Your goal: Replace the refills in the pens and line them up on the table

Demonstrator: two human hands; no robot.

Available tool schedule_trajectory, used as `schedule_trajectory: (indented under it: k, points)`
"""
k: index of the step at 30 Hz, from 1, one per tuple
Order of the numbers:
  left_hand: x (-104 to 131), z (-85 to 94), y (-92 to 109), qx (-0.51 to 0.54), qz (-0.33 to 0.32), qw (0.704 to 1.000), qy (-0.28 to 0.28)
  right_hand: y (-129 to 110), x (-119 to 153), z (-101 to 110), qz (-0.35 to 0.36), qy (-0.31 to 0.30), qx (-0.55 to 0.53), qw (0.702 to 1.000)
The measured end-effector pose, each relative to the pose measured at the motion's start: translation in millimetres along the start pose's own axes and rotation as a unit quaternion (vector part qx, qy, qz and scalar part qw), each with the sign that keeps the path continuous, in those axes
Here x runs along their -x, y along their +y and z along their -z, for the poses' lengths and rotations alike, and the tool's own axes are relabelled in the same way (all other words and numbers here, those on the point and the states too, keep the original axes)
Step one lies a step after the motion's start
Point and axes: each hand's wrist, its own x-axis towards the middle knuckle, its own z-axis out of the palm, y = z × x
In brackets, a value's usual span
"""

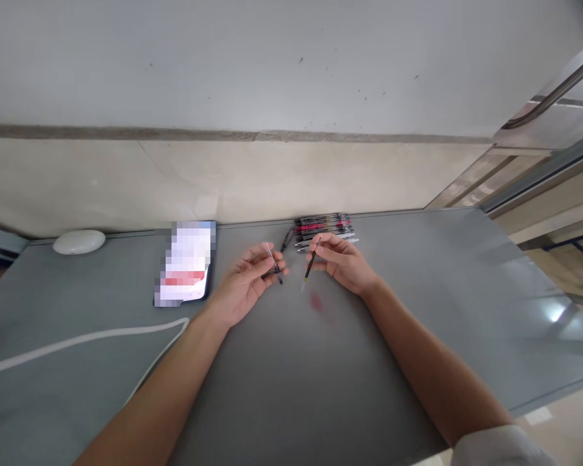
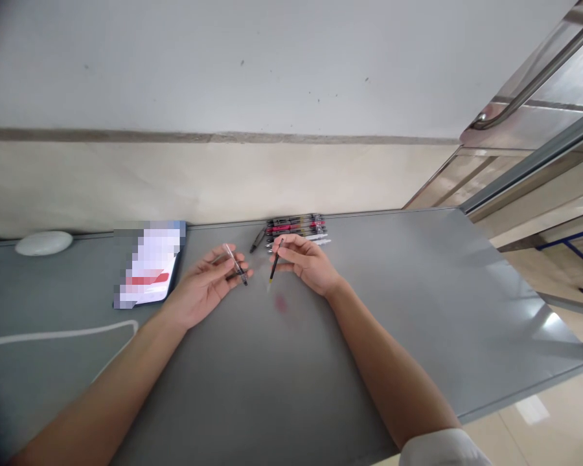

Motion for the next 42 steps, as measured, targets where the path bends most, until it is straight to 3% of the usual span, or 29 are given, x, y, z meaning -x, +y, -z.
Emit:
schedule_trajectory:
  k: [15,42]
  points:
    - [0.4,0.0,3.3,0.025,0.023,0.999,0.022,-0.6,0.7,-1.0,-0.002,0.007,-0.026,1.0]
    - [-0.2,0.5,4.0,0.041,0.027,0.999,0.011,0.2,1.7,-1.1,-0.01,0.024,-0.036,0.999]
